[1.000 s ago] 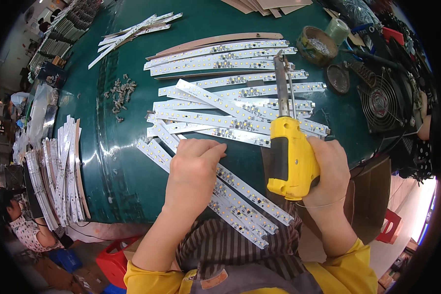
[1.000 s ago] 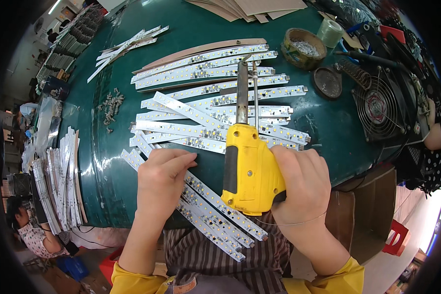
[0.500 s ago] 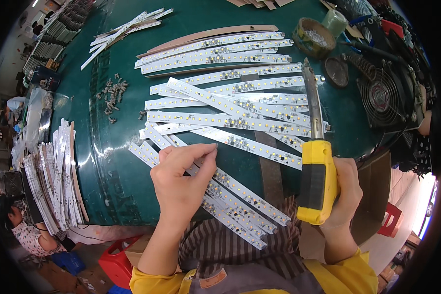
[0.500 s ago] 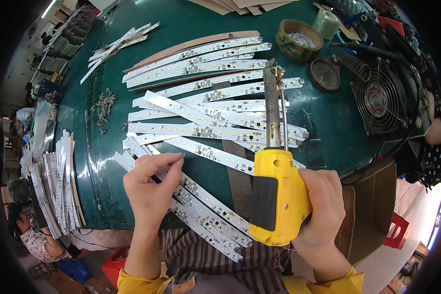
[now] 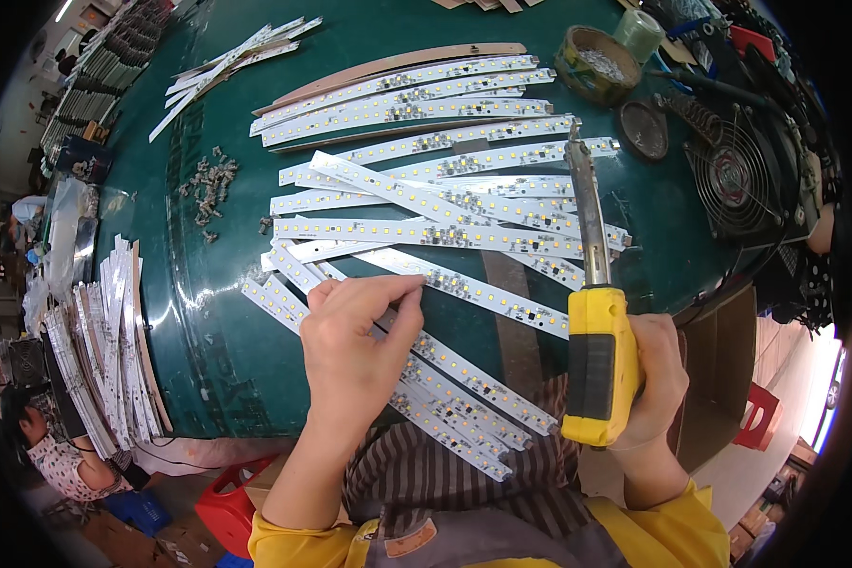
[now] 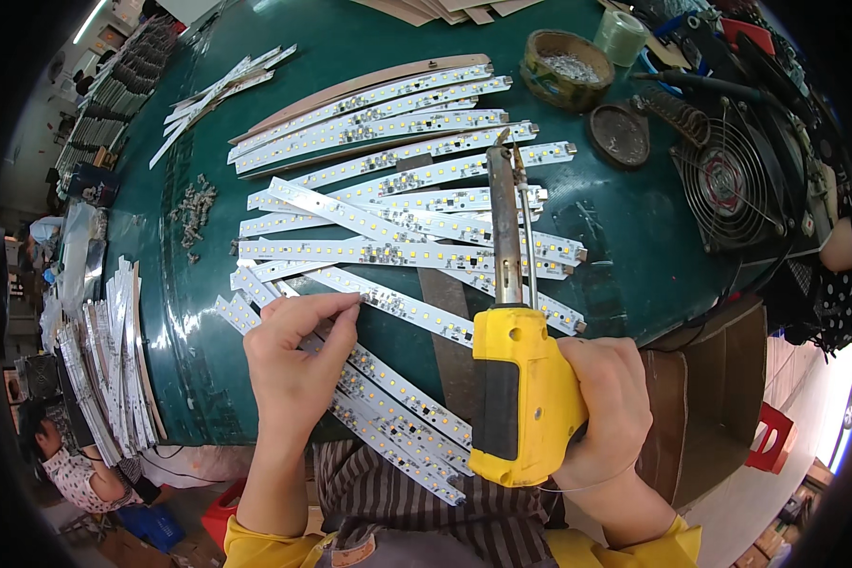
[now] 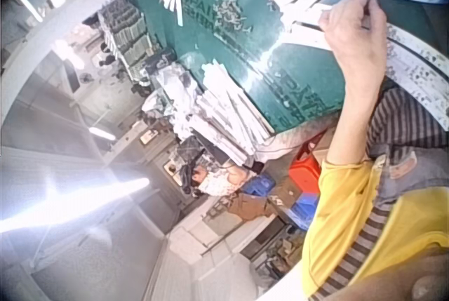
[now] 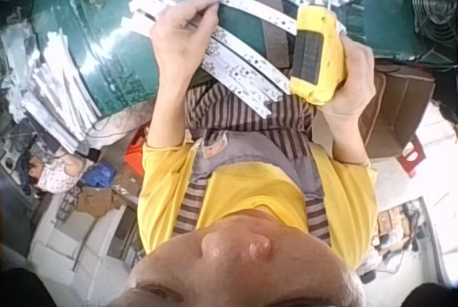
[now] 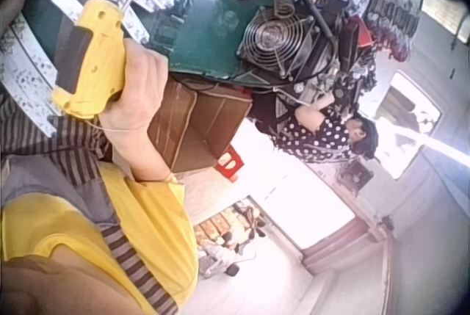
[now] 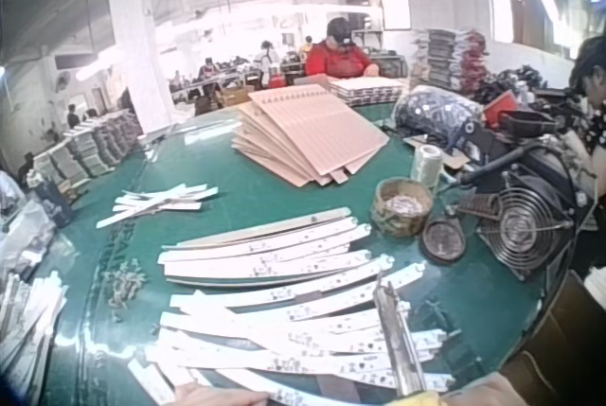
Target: The person places small electronic components onto LED light strips by hand and solders them in place using a soldering iron.
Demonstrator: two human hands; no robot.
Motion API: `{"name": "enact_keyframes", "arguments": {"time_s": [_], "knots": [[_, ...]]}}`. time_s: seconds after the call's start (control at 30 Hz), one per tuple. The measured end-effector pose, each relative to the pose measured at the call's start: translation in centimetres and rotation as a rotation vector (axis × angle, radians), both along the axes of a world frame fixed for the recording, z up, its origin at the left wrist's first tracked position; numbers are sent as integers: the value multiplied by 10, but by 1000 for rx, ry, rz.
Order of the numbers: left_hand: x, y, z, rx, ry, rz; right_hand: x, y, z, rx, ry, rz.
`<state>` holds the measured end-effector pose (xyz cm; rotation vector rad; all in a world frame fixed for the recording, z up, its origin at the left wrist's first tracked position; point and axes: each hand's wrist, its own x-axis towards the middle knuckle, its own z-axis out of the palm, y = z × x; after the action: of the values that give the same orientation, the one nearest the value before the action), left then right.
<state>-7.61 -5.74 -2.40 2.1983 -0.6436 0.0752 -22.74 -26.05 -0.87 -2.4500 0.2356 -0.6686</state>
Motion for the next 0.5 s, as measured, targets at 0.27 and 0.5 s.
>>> {"name": "enact_keyframes", "arguments": {"time_s": [0.27, 0.5], "knots": [[0, 0, 4, 82, -97, -28, 0, 1, 0, 2, 9, -10], [-1, 0, 2, 120, -143, -42, -1, 0, -1, 9, 3, -9]]}}
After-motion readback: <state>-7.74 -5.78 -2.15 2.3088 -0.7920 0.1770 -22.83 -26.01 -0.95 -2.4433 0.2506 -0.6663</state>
